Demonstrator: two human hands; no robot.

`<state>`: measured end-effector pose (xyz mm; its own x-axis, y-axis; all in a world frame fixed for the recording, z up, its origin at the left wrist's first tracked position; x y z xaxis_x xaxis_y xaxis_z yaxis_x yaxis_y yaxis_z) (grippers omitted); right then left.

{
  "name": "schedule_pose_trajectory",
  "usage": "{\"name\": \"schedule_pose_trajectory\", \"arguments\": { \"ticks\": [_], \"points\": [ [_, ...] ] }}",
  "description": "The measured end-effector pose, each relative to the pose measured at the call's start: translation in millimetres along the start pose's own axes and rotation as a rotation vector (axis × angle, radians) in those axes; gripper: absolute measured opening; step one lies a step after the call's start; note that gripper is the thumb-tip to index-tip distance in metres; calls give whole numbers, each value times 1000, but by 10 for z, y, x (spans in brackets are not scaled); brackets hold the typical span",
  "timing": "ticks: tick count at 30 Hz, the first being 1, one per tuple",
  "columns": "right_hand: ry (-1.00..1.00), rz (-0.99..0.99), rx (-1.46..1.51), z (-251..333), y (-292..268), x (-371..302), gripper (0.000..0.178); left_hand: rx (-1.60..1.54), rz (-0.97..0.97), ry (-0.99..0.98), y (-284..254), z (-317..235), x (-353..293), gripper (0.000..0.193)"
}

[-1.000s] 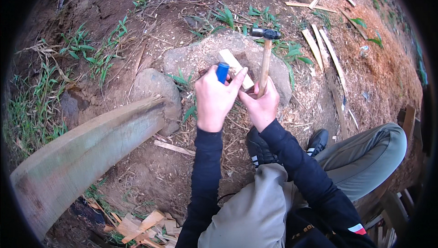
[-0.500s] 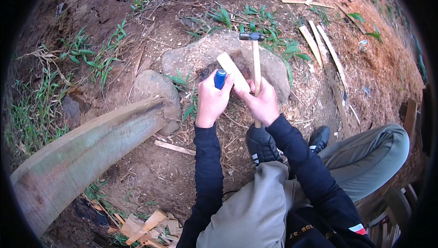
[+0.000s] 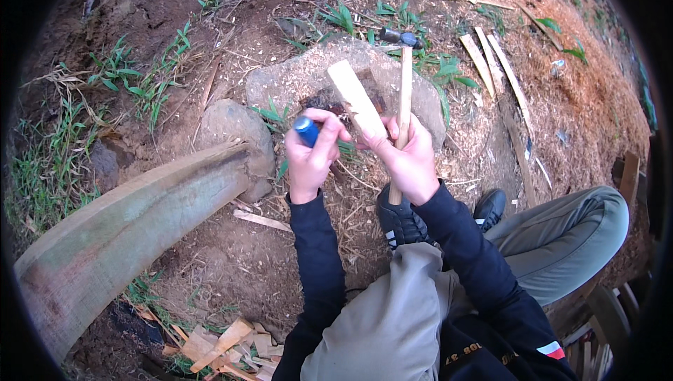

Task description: The person uses a chisel and a hammer to carve a small piece of wood placed on a rock. They repeatedly strike the chisel to remove wood shavings and shape the piece.

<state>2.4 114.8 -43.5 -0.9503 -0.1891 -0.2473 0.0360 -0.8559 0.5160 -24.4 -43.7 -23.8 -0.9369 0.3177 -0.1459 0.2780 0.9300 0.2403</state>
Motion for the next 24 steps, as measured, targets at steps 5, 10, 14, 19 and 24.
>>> {"name": "schedule_pose_trajectory", "arguments": {
  "ticks": [5,10,14,19,24],
  "points": [
    [-14,53,154,143,60,17,28,364,-320,19,25,-338,38,17],
    [95,172,235,262,119,38,16,497,-418,108,81,-487,65,17],
    [125,277,231,412,183,39,20,498,-465,37,91,-601,62,20],
    [153,315,307,482,240,41,22,518,-393,169,268,-825,72,14],
    [63,258,250,508,212,-4,26,668,-332,252,409,-939,40,17]
  ]
}}
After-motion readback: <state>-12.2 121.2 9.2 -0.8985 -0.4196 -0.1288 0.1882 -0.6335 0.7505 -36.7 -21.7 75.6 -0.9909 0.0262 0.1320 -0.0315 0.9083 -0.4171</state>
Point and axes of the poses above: each hand's wrist, its own x-axis towards the middle knuckle, its own y-axis out of the palm, z = x × y, the point moved 7 cm from there along x, towards the middle knuckle, and after that the axes turned 15 degrees about z, right-handed, at the moved point
